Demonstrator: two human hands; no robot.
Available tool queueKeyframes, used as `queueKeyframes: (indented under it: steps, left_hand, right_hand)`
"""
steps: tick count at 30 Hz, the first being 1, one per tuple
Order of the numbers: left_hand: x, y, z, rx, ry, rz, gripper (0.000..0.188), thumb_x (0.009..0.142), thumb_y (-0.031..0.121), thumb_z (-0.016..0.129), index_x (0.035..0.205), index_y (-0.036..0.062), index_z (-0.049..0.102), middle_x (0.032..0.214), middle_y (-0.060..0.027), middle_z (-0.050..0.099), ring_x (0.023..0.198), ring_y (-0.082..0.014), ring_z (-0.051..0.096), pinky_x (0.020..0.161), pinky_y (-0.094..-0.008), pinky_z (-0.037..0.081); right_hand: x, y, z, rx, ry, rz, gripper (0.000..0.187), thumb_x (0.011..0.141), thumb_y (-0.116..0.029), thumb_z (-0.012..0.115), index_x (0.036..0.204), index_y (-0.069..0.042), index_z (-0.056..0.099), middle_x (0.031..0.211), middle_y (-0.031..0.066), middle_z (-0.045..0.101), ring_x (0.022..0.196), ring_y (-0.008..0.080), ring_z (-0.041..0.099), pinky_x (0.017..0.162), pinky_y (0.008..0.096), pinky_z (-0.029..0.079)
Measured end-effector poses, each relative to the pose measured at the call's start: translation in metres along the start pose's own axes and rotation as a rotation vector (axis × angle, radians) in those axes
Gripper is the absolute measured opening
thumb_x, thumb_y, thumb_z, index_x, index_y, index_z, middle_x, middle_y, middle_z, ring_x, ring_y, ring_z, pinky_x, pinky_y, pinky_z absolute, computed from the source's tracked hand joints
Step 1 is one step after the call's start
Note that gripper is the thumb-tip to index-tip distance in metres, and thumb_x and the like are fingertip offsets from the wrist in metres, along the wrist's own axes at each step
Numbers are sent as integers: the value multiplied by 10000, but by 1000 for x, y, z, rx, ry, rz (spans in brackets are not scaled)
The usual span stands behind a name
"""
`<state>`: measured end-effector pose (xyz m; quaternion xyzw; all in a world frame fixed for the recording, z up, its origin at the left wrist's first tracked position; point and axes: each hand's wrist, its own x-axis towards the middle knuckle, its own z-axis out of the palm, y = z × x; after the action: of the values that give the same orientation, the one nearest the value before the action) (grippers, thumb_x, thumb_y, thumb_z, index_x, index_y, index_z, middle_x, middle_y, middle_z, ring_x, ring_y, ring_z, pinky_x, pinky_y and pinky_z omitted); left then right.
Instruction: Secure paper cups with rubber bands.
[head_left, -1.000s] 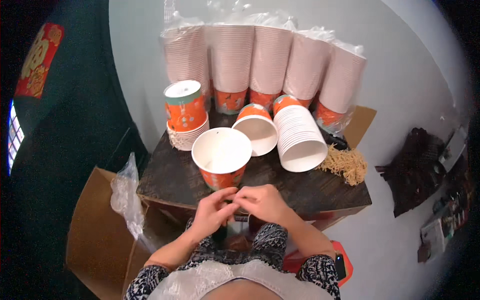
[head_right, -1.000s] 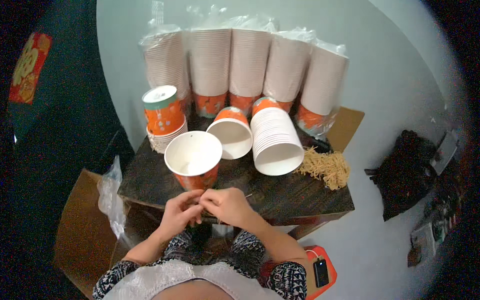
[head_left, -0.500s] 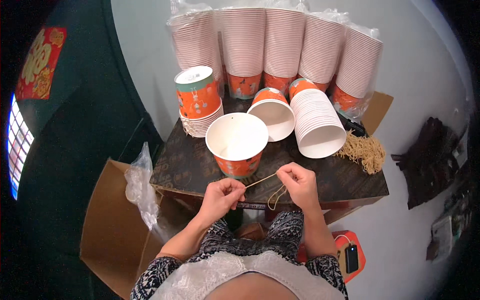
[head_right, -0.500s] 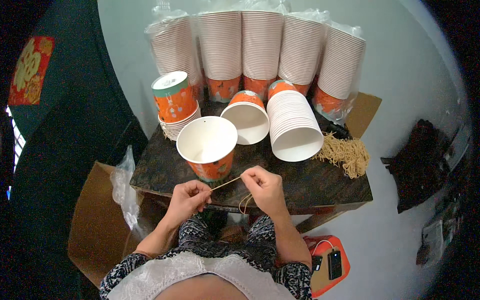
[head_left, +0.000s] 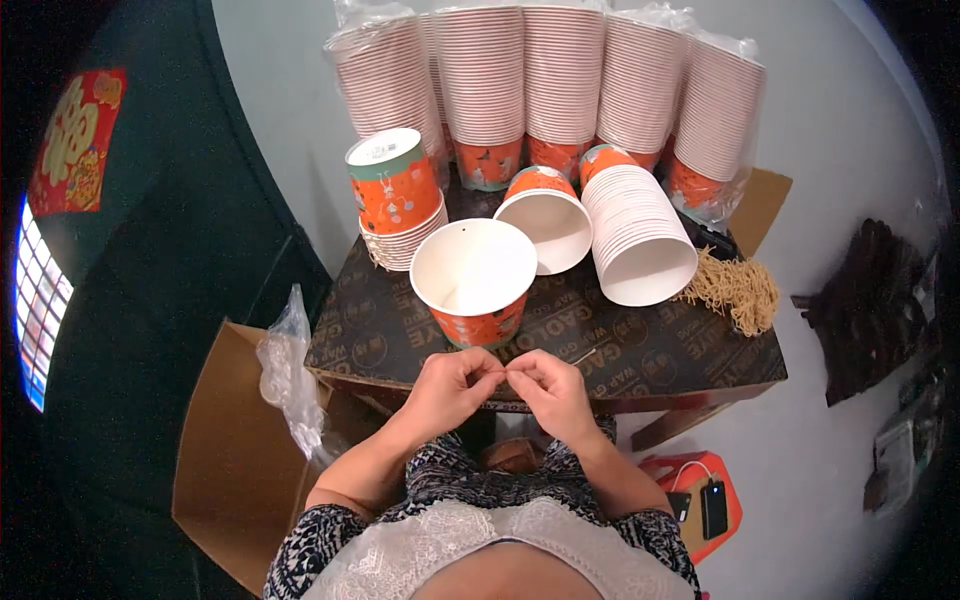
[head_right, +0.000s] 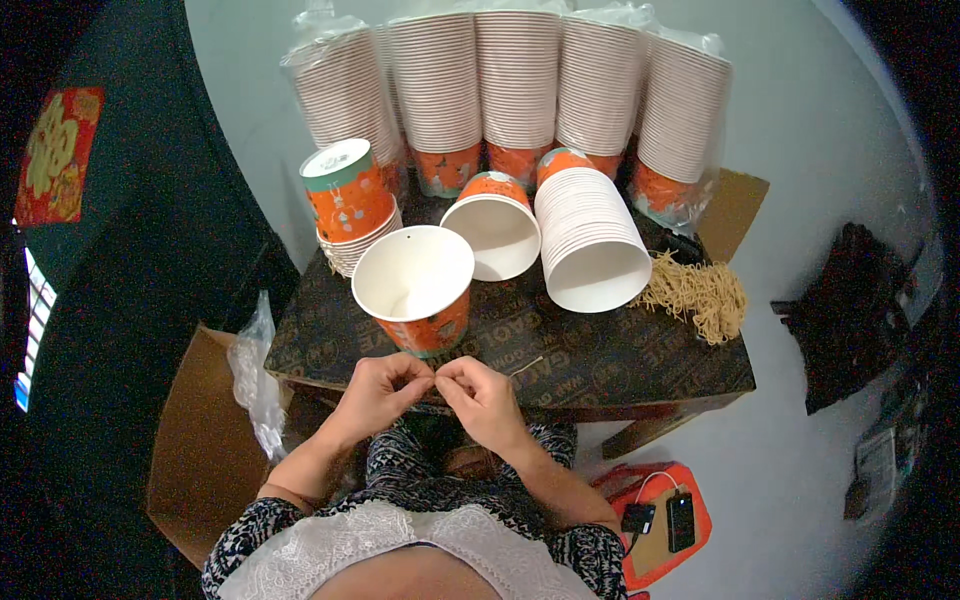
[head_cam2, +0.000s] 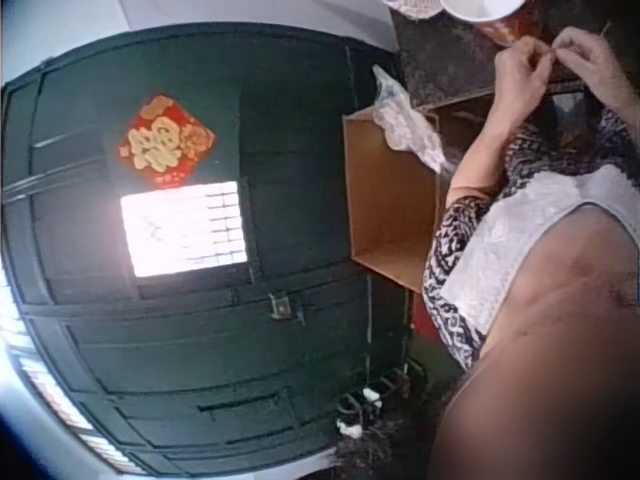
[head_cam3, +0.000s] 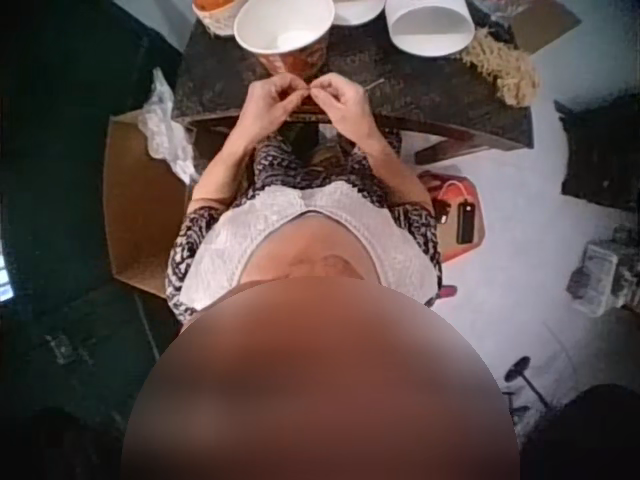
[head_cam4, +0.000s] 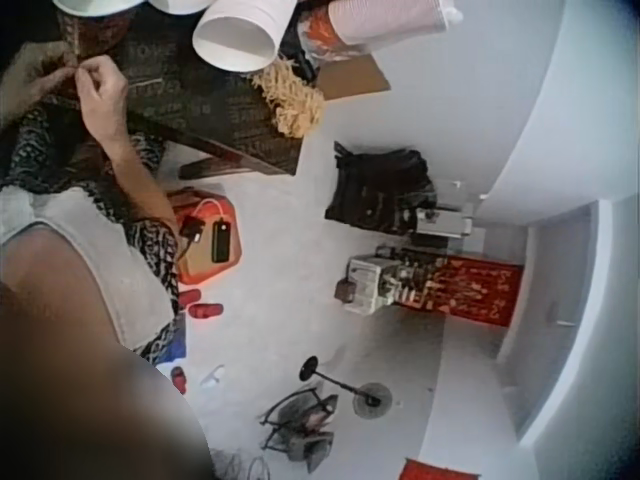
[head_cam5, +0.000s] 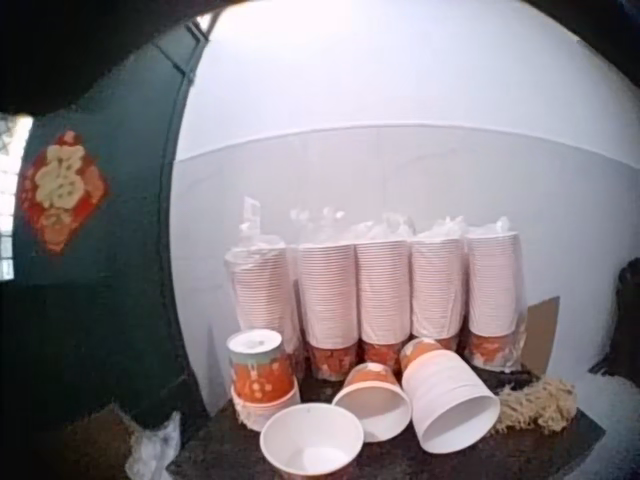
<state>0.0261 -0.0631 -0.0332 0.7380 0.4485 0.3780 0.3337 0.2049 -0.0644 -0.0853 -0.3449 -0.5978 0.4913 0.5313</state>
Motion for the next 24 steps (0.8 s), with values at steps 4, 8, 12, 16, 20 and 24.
queueKeyframes:
  steps: [4, 8, 12, 16, 20, 24]
  left_hand:
    - [6, 3, -8, 97, 76, 97, 70, 863, 44, 652, 882, -23, 646, 711, -122, 656, 641, -141, 638, 591, -293, 500]
    - [19, 8, -12, 219, 401, 360, 96, 815, 15, 706, 878, 11, 634, 733, -112, 636, 605, -224, 634, 571, -301, 504]
    - [44, 23, -14, 636, 382, 526, 263, 725, 61, 740, 963, 51, 628, 951, -119, 607, 889, -318, 600, 867, -465, 457]
    - [57, -5, -19, 672, 182, 415, 210, 779, 69, 695, 984, 50, 656, 947, -110, 639, 980, -311, 601, 1074, -615, 258]
    - [50, -11, -35, 533, 88, 226, 120, 823, 44, 653, 940, 47, 682, 916, -89, 664, 1039, -269, 602, 1140, -614, 130]
    - [46, -10, -48, 481, 116, 215, 124, 831, 25, 644, 948, 57, 670, 972, -91, 652, 1057, -271, 595, 1169, -566, 67]
  right_hand:
    - [-1, -6, -5, -145, 37, 38, 53, 924, -26, 620, 929, 26, 632, 741, -66, 562, 641, -6, 472, 558, 166, 367]
    - [4, -14, -7, -18, 194, -34, 71, 910, -21, 634, 872, 39, 632, 694, -55, 569, 632, 4, 482, 525, 190, 380]
    - [9, -13, -6, 78, 329, -3, 89, 915, -38, 640, 867, 37, 635, 699, -64, 555, 615, -6, 454, 519, 180, 356]
    - [17, 1, -2, 71, 388, -67, 96, 915, -47, 644, 859, 29, 630, 696, -69, 541, 605, -10, 431, 512, 179, 341]
    - [20, 4, 3, 132, 425, -141, 88, 920, -42, 633, 845, 1, 614, 700, -75, 527, 599, -11, 423, 507, 175, 323]
    - [16, 1, 5, 166, 412, -137, 81, 924, -26, 623, 847, -12, 599, 707, -84, 507, 606, -15, 415, 522, 165, 317]
